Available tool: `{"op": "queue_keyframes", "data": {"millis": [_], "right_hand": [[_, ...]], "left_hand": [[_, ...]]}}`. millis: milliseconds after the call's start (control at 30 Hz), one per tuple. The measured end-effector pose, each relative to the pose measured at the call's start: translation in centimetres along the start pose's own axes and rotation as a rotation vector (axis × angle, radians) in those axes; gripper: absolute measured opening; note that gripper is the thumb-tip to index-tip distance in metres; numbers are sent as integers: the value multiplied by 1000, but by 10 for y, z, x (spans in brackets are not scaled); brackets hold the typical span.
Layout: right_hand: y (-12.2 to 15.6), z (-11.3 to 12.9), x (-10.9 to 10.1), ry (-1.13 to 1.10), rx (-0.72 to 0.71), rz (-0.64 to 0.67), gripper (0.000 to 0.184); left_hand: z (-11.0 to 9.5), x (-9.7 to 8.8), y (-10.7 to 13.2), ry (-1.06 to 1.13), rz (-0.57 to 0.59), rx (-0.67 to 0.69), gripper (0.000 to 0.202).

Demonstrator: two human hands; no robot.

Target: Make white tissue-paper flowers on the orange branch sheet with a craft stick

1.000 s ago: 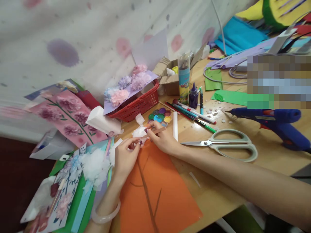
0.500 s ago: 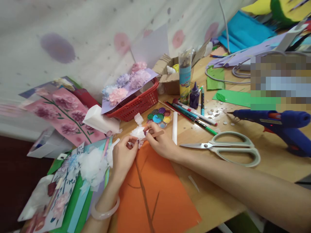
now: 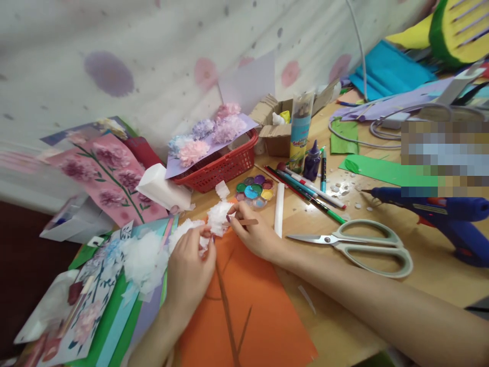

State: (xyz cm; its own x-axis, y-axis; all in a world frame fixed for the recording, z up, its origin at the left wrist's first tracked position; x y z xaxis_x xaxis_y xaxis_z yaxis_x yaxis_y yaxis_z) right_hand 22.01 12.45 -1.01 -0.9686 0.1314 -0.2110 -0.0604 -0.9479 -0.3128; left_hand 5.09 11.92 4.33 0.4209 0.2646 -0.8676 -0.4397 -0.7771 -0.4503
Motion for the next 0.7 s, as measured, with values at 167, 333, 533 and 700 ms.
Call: {"op": "queue_keyframes", "data": {"millis": [167,333,533,700], "right_hand": [[0,-1,0,-9,13,13,6],[1,-3,1,-8,7,2,6],[6,6,-5,-144,20,-98,9],[11,8,-10,-198,70,-152,12]], "left_hand": [[-1,-9,55,-97,55,370,26],[4,-1,68,21,108,416,34],[5,4,61,162,140,245,33],[12,7,67,285,166,174,44]]}}
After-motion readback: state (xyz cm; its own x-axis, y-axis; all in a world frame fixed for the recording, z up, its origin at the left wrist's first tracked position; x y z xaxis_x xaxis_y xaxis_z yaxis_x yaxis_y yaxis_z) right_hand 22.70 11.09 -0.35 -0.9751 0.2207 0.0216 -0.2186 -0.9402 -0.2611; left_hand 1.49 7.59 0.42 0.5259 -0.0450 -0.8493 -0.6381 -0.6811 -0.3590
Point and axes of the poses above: each hand's wrist, its own y-axis away from the middle knuckle, its own x-axis out of the palm, z = x × y, the point moved 1 cm from there along -y, towards the middle knuckle, and after that the axes turned 1 degree about y, right-handed, at the moved point
